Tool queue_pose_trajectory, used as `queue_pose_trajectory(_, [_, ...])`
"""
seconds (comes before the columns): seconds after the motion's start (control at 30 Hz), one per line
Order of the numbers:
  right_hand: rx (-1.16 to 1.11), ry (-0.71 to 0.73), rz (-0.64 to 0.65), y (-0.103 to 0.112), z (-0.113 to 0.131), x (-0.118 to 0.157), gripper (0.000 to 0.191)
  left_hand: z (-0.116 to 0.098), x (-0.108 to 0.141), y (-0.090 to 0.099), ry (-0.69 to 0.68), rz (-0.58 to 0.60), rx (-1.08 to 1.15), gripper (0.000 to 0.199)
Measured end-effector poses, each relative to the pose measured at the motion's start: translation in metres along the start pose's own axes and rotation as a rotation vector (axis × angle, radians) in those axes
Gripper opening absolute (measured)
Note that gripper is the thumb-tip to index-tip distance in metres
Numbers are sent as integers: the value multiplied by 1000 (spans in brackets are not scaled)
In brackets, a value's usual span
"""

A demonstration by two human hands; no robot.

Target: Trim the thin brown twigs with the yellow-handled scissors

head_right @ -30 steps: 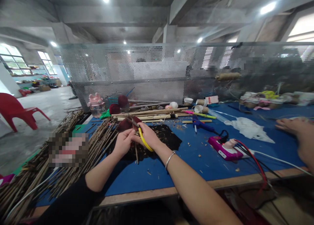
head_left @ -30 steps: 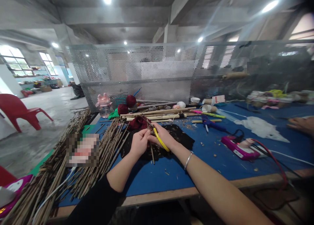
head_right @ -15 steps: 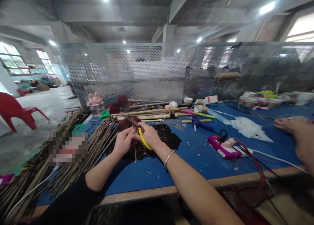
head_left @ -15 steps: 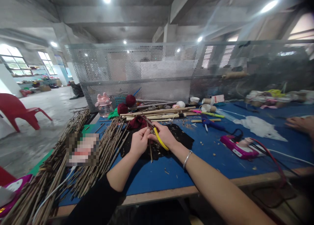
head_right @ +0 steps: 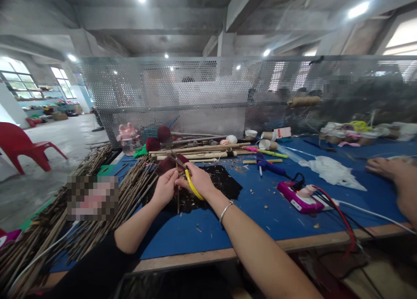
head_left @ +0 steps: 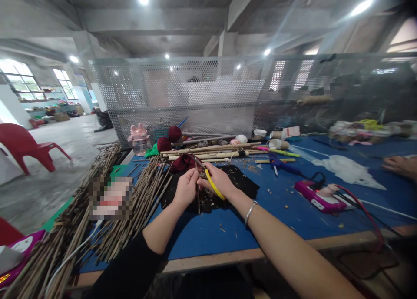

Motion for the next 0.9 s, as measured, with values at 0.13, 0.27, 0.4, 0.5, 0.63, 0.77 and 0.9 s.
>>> queue_pose_trajectory(0.13, [4,92,19,-6,2,-2,55,1,0,0,4,7,36,38])
queue_pose_trajectory(0.27, [52,99,-17,-9,0,-3,67,4,-1,0,0,2,65,36])
queue_pose_trajectory(0.4, [28,109,-21,-8,2,-2,61,7,-1,-3,10,36,84,37])
queue_pose_trajectory(0.5, [-28,104,-13,-8,2,-1,52,5,-1,-4,0,48,75,38])
queue_pose_trajectory(0.63, [-52,82,-29,-10,0,0,51,1,0,-1,-24,2,37,39])
queue_pose_trajectory(0.77, [-33,48,-31,-11,-2,-1,49,-2,0,1,-42,-38,26,36])
queue_pose_trajectory(0.9, [0,39,-48,-9,-1,0,45,-2,1,1,-36,-42,6,34])
Point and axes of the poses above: each hand's wrist, its own x-axis away from the middle knuckle, its own y-axis out of the back of the hand, z = x × y, the point moved 6 cm from there along -x, towards the middle knuckle, and after that the axes turned 7 degrees about -y, right-handed, at the moved point
